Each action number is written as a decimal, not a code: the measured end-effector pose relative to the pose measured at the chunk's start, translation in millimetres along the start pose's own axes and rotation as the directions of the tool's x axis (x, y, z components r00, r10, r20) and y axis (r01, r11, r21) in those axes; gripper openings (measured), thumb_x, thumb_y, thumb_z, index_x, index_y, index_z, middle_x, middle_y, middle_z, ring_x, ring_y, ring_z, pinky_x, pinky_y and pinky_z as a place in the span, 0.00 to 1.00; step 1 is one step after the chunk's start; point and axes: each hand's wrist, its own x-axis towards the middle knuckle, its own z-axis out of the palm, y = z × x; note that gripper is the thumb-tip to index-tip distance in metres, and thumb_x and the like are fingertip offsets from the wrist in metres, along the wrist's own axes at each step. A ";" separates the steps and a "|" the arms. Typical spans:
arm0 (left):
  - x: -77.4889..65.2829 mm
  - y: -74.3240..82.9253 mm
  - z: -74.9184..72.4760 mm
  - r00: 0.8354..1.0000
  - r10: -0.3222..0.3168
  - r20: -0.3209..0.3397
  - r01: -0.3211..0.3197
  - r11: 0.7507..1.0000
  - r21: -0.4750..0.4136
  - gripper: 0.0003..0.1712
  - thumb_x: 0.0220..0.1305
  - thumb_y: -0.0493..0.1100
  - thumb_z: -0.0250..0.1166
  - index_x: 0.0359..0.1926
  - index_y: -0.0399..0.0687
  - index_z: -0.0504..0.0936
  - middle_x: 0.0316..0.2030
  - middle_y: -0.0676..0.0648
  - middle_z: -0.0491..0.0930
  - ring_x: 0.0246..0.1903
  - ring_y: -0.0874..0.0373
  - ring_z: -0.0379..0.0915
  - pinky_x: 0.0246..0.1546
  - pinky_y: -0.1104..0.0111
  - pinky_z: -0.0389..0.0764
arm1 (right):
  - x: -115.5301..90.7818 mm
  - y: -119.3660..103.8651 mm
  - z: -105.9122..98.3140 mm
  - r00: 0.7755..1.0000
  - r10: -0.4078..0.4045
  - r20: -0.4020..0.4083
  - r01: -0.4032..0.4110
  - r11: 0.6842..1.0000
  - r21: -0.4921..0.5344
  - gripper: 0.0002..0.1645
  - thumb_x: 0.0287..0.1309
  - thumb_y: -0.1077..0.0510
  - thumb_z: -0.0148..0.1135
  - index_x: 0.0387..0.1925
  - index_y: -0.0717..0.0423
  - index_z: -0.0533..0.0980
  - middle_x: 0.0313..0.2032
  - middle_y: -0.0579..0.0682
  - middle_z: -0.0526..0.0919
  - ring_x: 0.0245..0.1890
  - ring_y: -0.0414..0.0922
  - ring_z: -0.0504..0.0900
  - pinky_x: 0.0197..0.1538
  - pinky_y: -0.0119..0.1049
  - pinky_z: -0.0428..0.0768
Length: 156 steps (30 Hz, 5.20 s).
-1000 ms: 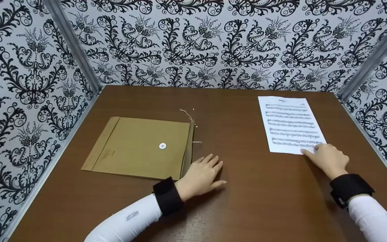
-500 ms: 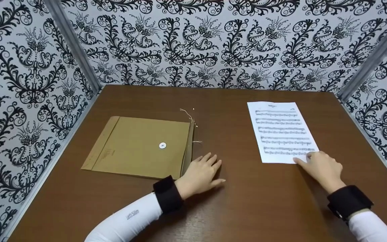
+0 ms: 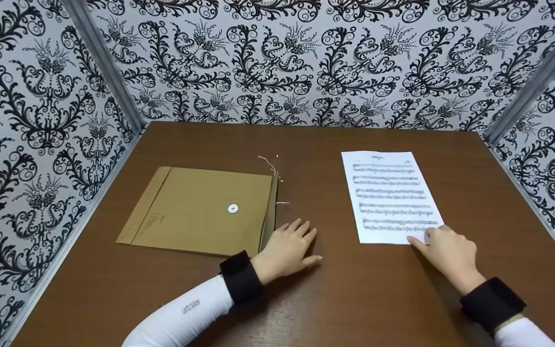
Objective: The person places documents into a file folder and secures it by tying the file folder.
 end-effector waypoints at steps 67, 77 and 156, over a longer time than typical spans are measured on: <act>14.2 -5.3 5.1 0.996 -0.027 0.083 0.030 0.999 -0.039 0.50 0.62 0.73 0.64 0.75 0.49 0.69 0.75 0.42 0.68 0.74 0.47 0.66 0.73 0.56 0.72 | 20.7 -54.4 -7.4 0.985 -0.071 0.156 0.024 0.959 0.282 0.29 0.67 0.46 0.65 0.56 0.67 0.81 0.45 0.66 0.89 0.32 0.56 0.87 0.30 0.50 0.81; 9.7 -8.0 5.8 0.995 -0.012 0.095 0.016 0.999 -0.035 0.51 0.61 0.74 0.63 0.75 0.49 0.68 0.76 0.42 0.67 0.75 0.47 0.66 0.74 0.56 0.71 | 53.2 -43.8 -3.0 0.957 -0.049 0.286 -0.098 0.874 0.476 0.37 0.71 0.49 0.61 0.65 0.77 0.70 0.58 0.73 0.81 0.55 0.66 0.84 0.55 0.55 0.85; -0.9 -6.2 -1.9 0.992 -0.122 -0.040 0.089 0.882 -0.464 0.30 0.69 0.58 0.66 0.66 0.49 0.78 0.61 0.44 0.84 0.58 0.49 0.83 0.53 0.54 0.85 | 63.8 -5.0 -0.6 0.869 -0.057 0.492 -0.469 0.223 0.854 0.39 0.69 0.56 0.65 0.72 0.72 0.61 0.35 0.35 0.89 0.36 0.32 0.89 0.41 0.24 0.86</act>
